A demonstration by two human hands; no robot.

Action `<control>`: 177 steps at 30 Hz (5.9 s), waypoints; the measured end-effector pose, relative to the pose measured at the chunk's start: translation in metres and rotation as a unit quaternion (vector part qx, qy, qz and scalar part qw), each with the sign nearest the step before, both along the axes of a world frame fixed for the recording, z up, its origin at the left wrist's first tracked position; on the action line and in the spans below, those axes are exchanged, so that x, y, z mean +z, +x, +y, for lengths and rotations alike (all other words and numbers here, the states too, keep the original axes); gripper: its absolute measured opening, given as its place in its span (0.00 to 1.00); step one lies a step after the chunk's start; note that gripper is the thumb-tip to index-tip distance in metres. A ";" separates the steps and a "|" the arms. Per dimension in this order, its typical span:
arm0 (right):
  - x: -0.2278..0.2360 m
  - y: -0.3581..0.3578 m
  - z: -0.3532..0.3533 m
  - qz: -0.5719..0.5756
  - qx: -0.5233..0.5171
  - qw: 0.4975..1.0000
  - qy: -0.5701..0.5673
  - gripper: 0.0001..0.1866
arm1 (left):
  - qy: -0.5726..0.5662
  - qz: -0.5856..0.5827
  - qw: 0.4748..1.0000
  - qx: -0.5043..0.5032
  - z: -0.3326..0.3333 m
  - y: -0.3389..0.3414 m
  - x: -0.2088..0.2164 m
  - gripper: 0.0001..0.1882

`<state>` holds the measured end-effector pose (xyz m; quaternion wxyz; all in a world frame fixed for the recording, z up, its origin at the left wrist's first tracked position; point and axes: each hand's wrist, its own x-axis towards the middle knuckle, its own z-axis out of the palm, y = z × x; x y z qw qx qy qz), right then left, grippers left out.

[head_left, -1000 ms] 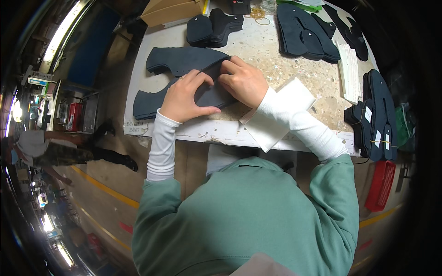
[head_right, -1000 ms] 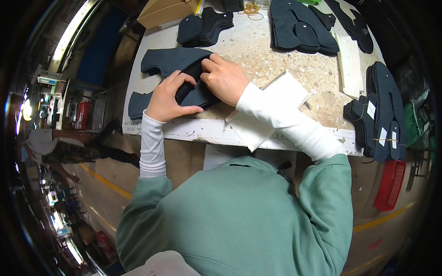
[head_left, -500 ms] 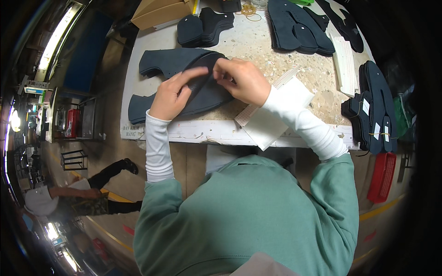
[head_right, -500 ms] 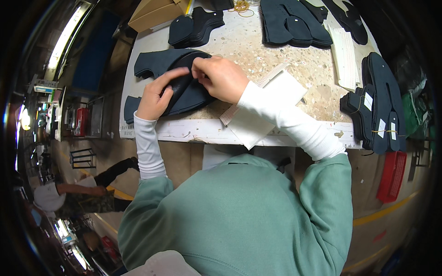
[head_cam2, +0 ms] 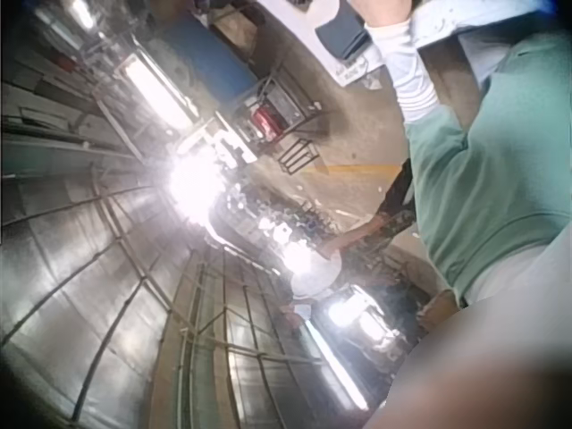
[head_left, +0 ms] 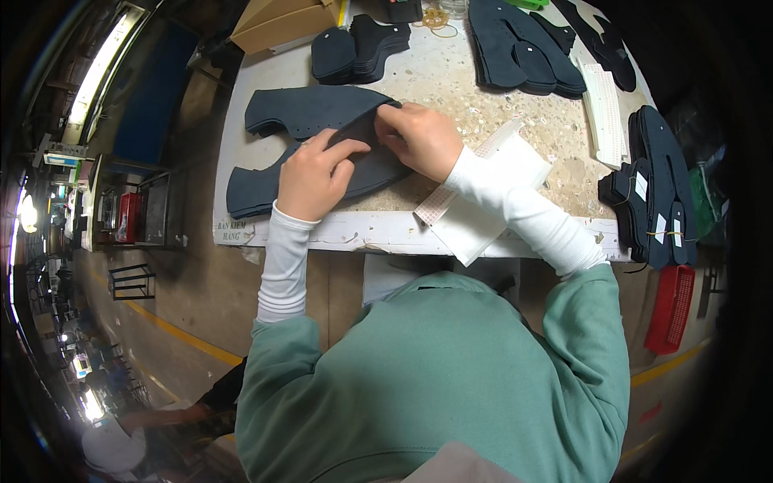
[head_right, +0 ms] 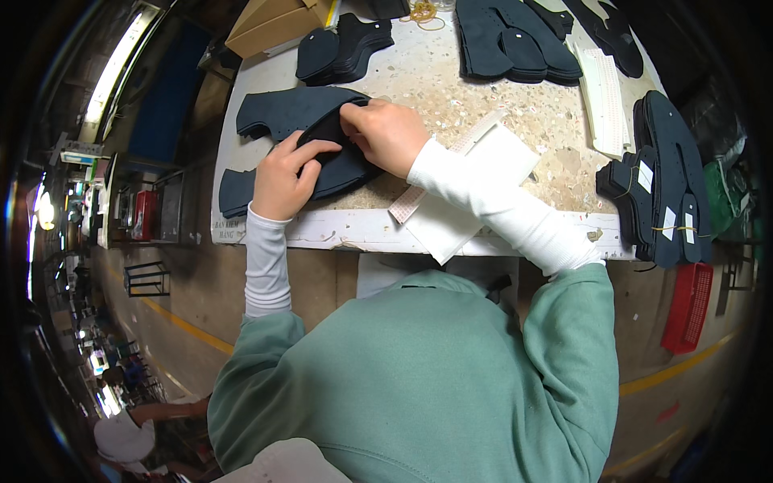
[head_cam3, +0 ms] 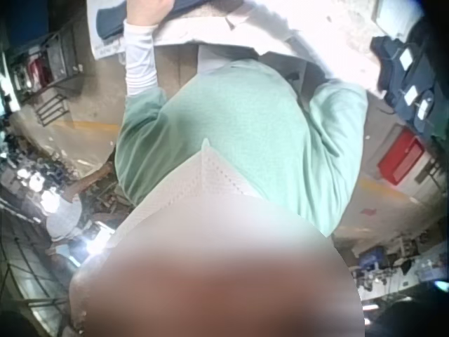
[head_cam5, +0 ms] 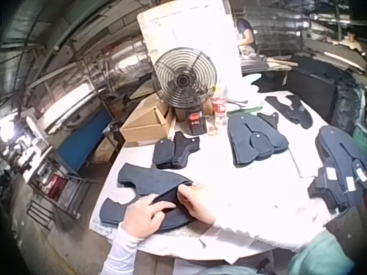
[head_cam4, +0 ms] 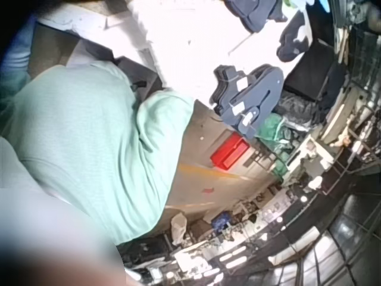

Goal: The person repeatedly picks small white labels from a roll, peels off the backing, and sticks them onto black car mats on a workbench. They handle multiple mats, turning them over and placing labeled mats into a stack.

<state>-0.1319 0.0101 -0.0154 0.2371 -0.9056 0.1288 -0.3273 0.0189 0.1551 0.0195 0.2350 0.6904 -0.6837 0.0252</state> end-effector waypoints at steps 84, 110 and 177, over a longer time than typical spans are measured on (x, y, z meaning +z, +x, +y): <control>-0.007 0.002 -0.005 -0.048 0.046 0.981 0.183 0.12 | -0.007 0.060 0.998 -0.011 -0.006 0.008 0.003 0.17; -0.005 0.007 -0.002 -0.023 0.083 0.995 0.051 0.23 | -0.021 0.127 0.988 0.089 0.003 -0.004 0.003 0.14; 0.025 -0.080 -0.031 0.091 0.165 0.969 0.160 0.08 | -0.062 0.534 0.843 -0.016 0.005 -0.040 -0.024 0.15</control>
